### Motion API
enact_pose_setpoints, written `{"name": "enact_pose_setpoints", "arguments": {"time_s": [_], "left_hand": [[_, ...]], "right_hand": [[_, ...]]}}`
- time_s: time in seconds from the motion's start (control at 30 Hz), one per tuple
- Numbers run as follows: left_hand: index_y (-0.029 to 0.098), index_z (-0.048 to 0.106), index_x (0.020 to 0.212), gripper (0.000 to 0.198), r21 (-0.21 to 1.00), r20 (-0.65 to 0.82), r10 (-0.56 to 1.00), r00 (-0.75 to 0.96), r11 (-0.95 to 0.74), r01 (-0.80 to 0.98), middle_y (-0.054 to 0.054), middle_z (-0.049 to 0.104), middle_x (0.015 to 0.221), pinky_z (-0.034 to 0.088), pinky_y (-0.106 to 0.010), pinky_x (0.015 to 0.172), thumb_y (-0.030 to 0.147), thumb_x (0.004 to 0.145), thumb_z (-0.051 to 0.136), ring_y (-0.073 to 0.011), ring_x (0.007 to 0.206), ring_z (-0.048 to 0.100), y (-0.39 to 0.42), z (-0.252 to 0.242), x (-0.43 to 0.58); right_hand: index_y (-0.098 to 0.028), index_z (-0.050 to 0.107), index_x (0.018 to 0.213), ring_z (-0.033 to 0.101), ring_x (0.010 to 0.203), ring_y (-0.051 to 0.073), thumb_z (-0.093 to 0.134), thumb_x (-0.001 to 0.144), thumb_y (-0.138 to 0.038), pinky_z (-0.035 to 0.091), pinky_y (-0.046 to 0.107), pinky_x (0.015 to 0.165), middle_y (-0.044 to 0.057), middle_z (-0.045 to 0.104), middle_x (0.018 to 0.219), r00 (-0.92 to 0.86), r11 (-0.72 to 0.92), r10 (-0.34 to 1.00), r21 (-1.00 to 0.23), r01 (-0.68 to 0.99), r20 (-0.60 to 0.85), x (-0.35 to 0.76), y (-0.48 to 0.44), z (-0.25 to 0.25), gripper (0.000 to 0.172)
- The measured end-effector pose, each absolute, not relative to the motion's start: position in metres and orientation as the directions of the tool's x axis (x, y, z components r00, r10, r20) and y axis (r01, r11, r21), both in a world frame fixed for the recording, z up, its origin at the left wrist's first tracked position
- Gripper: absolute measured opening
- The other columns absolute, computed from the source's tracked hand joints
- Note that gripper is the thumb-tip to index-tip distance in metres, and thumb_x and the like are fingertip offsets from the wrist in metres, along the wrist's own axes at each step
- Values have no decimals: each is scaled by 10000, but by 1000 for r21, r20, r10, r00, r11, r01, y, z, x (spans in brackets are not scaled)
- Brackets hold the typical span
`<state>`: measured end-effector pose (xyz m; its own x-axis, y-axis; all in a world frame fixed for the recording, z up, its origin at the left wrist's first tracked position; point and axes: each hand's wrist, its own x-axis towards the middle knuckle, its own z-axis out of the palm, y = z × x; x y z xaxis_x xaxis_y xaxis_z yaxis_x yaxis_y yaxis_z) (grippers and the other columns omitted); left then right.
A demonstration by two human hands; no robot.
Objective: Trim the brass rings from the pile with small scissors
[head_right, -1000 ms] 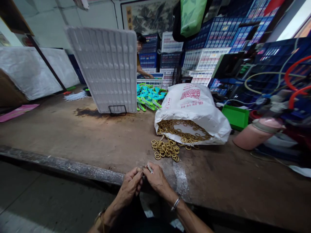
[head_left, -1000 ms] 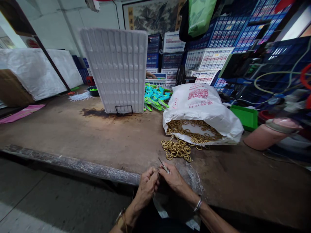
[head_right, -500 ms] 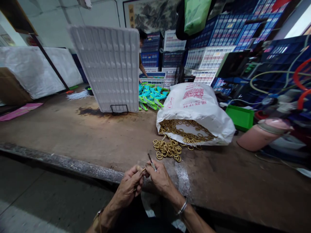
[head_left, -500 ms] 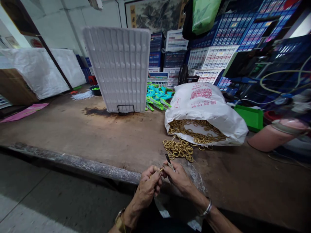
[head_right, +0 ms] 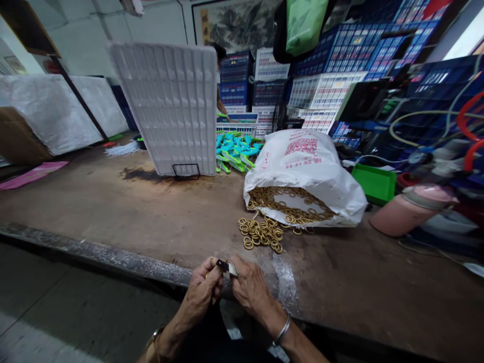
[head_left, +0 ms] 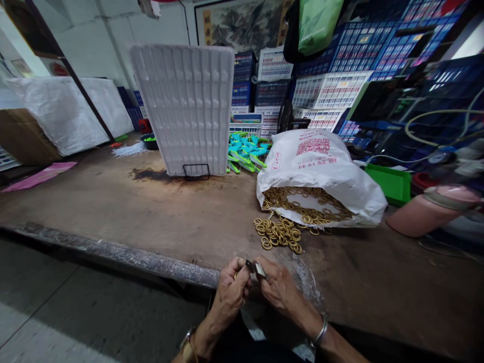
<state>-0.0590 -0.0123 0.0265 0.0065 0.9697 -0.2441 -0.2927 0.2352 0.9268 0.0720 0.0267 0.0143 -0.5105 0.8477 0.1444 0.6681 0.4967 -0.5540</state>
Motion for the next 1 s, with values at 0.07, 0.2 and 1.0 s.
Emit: {"name": "enact_pose_setpoints", "arguments": {"time_s": [0.07, 0.2, 1.0], "left_hand": [[181, 392, 653, 378, 936, -222, 975, -3, 213, -280, 97, 382, 457, 228, -146, 339, 522, 683, 550, -10, 326, 287, -12, 26, -60], [180, 394, 641, 379, 947, -216, 976, -1, 209, -245, 88, 397, 466, 235, -150, 342, 525, 688, 543, -14, 332, 302, -14, 24, -61], [175, 484, 866, 197, 700, -267, 949, 168, 311, -643, 3, 551, 655, 252, -140, 310, 306, 734, 550, -61, 419, 434, -10, 17, -65]], "right_hand": [[-187, 455, 730, 435, 545, 111, 326, 620, -47, 260, 219, 528, 5, 531, 626, -539, 504, 834, -555, 662, 113, 72, 26, 14, 220], [-181, 458, 771, 452, 553, 114, 340, 609, -46, 259, 215, 524, 7, 547, 630, -559, 472, 829, -555, 685, 15, 71, 27, 12, 241], [-211, 478, 886, 559, 615, 137, 440, 813, -283, 238, 224, 530, 19, 620, 733, -172, 193, 980, -259, 946, 102, 92, 89, -18, 110]]}}
